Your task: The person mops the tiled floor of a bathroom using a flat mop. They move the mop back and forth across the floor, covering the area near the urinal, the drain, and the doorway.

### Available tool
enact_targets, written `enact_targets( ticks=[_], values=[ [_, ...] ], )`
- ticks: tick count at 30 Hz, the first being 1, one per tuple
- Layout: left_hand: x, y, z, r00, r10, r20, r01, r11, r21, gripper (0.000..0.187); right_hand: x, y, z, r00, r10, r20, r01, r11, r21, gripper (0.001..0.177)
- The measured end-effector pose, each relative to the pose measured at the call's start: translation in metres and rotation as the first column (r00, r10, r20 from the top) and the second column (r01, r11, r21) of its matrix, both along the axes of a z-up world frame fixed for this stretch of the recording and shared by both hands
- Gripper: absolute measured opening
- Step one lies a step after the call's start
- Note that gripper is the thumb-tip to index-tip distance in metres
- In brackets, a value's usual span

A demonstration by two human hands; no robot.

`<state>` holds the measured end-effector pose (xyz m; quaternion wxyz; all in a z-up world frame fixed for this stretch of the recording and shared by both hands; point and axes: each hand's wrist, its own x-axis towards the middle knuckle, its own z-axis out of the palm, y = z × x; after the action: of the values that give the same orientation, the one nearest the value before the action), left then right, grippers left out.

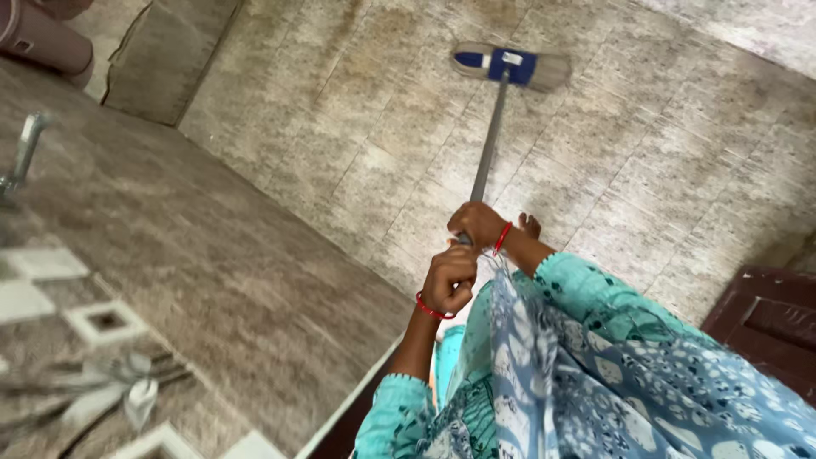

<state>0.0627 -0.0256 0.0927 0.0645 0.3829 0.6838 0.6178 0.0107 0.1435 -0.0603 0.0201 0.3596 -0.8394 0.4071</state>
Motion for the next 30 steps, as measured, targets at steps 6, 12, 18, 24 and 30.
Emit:
enact_targets(
  ticks=[6,12,18,24,30],
  values=[
    [0.088,-0.069,0.055,0.987,-0.010,0.158,0.004,0.999,0.039,0.014,0.102,-0.070,0.038,0.999,0.015,0.049,-0.013,0.999,-0.031,0.028],
    [0.099,-0.057,0.061,0.990,-0.030,0.139,0.007,0.986,0.165,0.016,0.117,-0.064,0.043,0.998,-0.007,-0.059,0.000,0.991,-0.131,0.028],
    [0.044,-0.026,0.046,0.991,-0.027,0.135,0.000,0.981,0.192,0.028,0.064,-0.034,0.035,0.996,-0.005,-0.093,-0.015,0.978,-0.208,0.026],
    [-0.060,0.033,0.017,0.993,-0.044,0.106,0.030,0.991,0.128,0.026,-0.036,0.029,0.009,0.992,-0.089,-0.091,0.068,0.976,-0.206,0.021],
    [-0.172,0.113,-0.030,0.996,-0.092,-0.013,0.093,0.990,0.103,0.015,-0.145,0.108,-0.038,0.969,-0.189,-0.161,0.162,0.973,-0.167,0.020]
  ],
)
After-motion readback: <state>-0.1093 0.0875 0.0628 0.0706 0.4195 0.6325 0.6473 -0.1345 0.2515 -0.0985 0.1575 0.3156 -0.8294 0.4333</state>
